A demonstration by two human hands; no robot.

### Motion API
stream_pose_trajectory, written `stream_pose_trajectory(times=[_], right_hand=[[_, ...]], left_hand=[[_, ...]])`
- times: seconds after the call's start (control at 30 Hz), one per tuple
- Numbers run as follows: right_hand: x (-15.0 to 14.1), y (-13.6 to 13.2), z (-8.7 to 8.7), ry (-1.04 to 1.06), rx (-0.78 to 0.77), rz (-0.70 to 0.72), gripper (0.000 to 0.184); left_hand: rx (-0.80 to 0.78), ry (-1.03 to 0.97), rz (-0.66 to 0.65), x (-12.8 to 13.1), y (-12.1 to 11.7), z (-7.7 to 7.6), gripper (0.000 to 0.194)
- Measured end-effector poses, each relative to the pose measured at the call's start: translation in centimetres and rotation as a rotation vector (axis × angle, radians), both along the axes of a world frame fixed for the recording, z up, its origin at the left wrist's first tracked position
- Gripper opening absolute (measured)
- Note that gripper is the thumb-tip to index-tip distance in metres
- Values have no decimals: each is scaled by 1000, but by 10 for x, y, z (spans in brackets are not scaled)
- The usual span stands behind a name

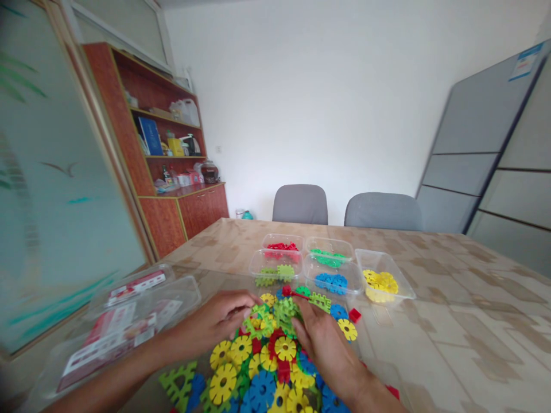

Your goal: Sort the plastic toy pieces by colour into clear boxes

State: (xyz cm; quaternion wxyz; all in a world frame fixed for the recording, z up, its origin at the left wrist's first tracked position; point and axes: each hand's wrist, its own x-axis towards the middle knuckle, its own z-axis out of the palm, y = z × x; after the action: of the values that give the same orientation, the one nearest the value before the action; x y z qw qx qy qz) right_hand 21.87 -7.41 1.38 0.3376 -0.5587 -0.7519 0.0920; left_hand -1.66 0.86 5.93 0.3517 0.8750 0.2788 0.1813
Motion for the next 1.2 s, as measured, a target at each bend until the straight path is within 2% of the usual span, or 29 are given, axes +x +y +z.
stream_pose_trajectory(times=[0.13,0.3,0.47,0.67,0.73,0.8,0.9,1.0,1.1,1.2], right_hand=[[-1,1,6,195,-41,-5,33],[-8,-1,10,393,-236,85,42],[-12,-3,7,358,-305,146,46],[-17,-10,13,360,-335,169,42],[-20,-12,19,303,-294,181,36],[-22,-13,22,238,-244,180,31],[-20,-12,20,219,-232,137,32],[-10,-5,22,258,-239,85,38],[3,8,36,245,-170,66,33],[10,31,57,79,-65,4,29]], left_hand=[[-215,-139,-16,10,-6,-11,18],[-306,-234,47,19,-12,-29,16],[-340,-252,97,21,-11,-38,28],[-421,-272,-8,23,-15,-41,39],[-381,-258,-13,24,-17,-39,39],[-270,-231,-19,23,-18,-33,41],[-86,-189,5,17,-15,-14,41],[10,-199,108,6,-5,9,35],[29,-262,171,-5,9,21,31],[9,-304,181,-11,19,21,29]])
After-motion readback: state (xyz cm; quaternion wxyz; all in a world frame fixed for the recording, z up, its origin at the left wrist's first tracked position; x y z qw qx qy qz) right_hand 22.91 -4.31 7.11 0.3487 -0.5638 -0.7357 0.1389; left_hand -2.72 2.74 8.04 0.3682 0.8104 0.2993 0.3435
